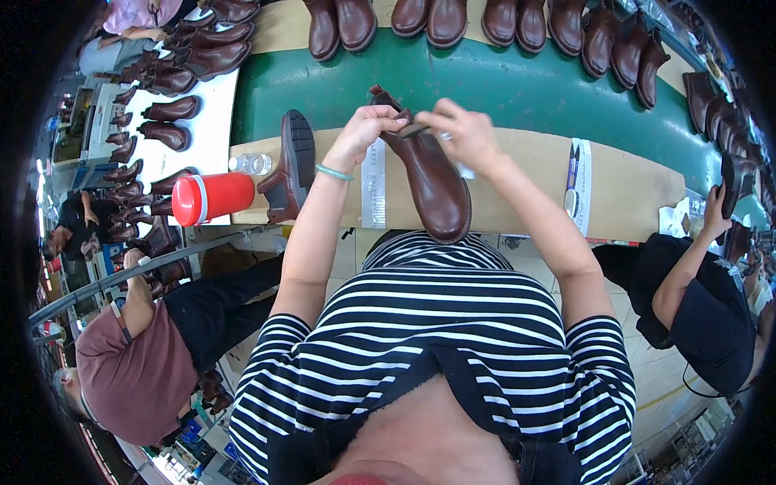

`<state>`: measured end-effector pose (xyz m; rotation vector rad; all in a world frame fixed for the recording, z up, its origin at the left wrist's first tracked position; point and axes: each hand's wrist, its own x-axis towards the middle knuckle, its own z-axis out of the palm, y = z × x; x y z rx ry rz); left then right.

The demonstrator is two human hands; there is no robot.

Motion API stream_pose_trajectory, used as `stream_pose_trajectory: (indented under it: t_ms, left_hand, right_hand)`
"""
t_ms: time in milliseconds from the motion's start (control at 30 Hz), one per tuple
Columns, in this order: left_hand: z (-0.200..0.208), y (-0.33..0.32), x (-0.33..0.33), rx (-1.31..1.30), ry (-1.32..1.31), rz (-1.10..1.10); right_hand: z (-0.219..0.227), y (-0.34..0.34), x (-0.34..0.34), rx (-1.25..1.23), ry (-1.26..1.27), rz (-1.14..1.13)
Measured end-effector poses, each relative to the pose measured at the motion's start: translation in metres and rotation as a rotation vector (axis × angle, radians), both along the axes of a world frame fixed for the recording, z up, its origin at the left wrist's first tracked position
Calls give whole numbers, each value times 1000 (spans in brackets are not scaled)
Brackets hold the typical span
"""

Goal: The recorder is inspecting and cleaning brown leather boots at a quality control station.

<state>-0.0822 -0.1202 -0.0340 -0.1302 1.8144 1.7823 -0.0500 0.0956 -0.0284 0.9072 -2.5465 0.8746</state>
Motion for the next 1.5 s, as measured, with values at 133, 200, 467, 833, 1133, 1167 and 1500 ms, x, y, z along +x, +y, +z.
stream_pose_trajectory:
  t_ms: [133,200,467,833,1133,1167,1500]
  left_hand:
    - [0,0,1,-51,48,-12]
    - [-5,-1,2,-31,40,-20]
    - [-2,-6,-1,45,20,-101]
    - [0,-20,38,484,311,264]
    - [-49,34,137,647,-533,29]
    - [-42,52,139,674,-513,141]
    - [-48,104,137,-551,197,-99]
  right_hand:
    - [3,21,-7,43,-56,-139]
    - [26,-4,9,-132,-90,-19]
    - [3,27,-7,-183,-147,-137]
    - [-104,160,28,-273,-645,-524]
    - [-129,179,106,-287,-483,-886]
    - [-117,171,110,-284,-484,-878]
    - [-82,174,154,-1005,-1075,-832]
